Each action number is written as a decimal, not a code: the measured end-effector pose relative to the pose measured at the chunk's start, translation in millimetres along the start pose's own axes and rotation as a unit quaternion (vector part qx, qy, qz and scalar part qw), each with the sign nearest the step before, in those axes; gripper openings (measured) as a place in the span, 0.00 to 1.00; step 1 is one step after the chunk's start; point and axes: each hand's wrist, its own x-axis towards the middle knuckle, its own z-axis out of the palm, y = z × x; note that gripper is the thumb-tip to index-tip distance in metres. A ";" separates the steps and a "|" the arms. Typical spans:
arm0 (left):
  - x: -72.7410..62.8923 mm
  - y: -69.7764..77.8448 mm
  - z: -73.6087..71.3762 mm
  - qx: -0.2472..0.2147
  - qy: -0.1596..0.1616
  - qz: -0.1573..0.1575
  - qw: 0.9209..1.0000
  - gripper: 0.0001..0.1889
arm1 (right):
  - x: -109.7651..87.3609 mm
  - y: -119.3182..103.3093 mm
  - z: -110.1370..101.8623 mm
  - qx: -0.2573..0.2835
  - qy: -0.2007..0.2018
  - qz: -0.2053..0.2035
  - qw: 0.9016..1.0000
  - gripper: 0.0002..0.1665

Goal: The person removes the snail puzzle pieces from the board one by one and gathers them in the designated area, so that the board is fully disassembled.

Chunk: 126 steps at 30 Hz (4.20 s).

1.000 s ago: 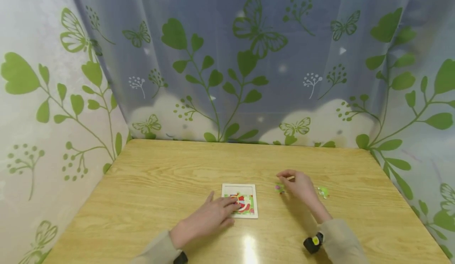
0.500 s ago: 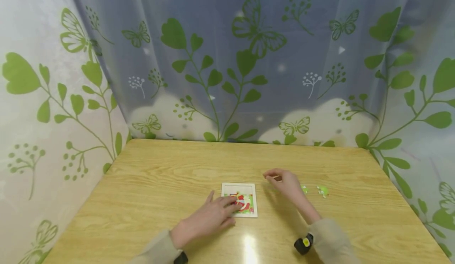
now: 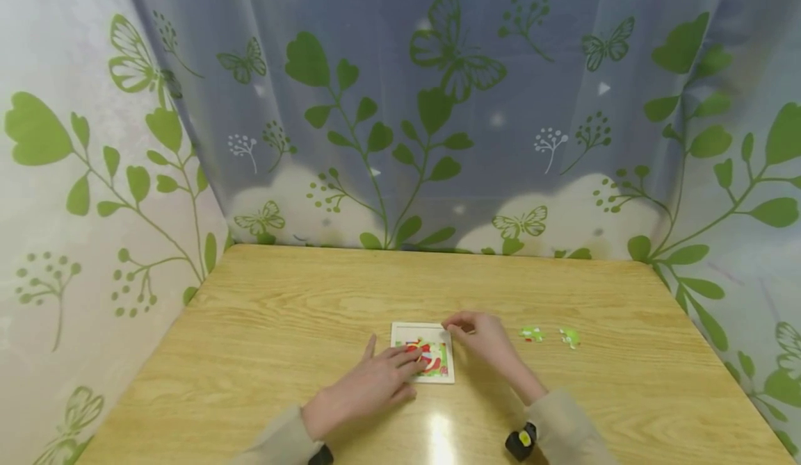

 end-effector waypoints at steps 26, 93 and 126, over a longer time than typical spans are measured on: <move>-0.1 2.9 0.9 0.013 0.024 0.012 1.000 0.25 | -2.5 0.1 8.5 -0.002 -0.051 -0.009 0.999 0.10; 0.8 4.0 -1.9 0.008 0.012 0.006 1.000 0.24 | -19.6 20.1 -31.0 0.190 -0.006 0.081 0.978 0.18; 0.0 4.5 5.1 0.020 0.015 0.024 0.999 0.25 | -76.2 74.1 -106.0 0.133 0.033 0.139 0.981 0.25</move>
